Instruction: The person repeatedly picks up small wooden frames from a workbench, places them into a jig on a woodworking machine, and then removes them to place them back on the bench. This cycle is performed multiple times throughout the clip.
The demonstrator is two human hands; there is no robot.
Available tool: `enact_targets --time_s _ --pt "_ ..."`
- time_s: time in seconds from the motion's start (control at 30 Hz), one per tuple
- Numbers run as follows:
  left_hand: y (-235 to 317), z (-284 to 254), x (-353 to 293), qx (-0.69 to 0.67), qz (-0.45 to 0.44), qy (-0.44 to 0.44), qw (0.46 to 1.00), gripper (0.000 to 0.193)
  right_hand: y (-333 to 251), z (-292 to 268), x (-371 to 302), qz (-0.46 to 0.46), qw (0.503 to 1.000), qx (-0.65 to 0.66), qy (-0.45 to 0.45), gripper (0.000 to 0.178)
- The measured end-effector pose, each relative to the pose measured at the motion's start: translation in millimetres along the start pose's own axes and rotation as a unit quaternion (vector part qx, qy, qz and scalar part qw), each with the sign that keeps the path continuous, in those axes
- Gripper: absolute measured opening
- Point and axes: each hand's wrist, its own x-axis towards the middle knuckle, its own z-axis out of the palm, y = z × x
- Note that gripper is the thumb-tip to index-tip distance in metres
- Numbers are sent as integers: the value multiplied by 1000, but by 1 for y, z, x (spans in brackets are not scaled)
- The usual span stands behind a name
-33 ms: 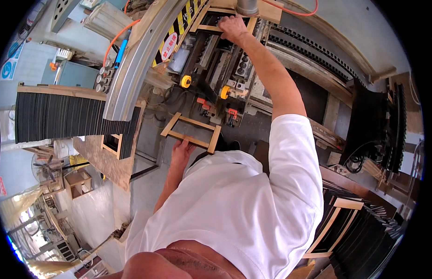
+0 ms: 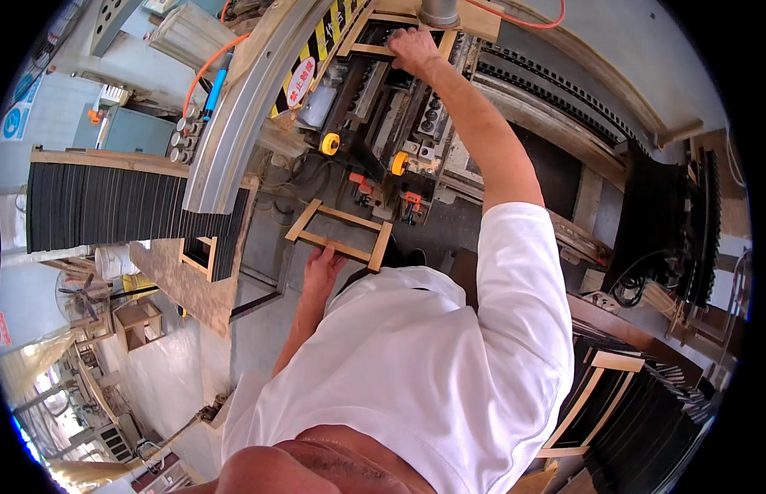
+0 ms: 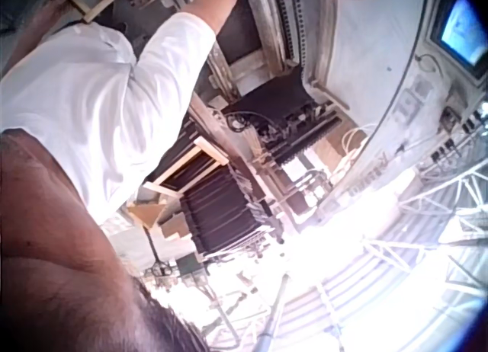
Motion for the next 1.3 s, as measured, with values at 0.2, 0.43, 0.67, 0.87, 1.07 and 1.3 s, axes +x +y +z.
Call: enact_targets --time_s 0.2,0.43,0.67,0.87,1.07,1.3 --pt "-6 2 8 4 0 4 1000 30 -2 9 -4 9 999 -13 40 47" --pt "1 8 11 22 -13 5 1000 29 -11 11 -4 57 998 -2 33 46" --pt "4 1 14 46 -17 4 999 32 -5 15 -10 15 996 51 67 38" --pt "6 -3 13 38 -32 30 998 35 -12 17 -37 -15 993 71 92 31" --pt "4 -15 22 38 -43 22 998 32 -10 20 -51 -23 990 63 121 37" --pt "7 -15 34 45 -52 20 997 32 -9 24 -37 -21 994 20 109 39"
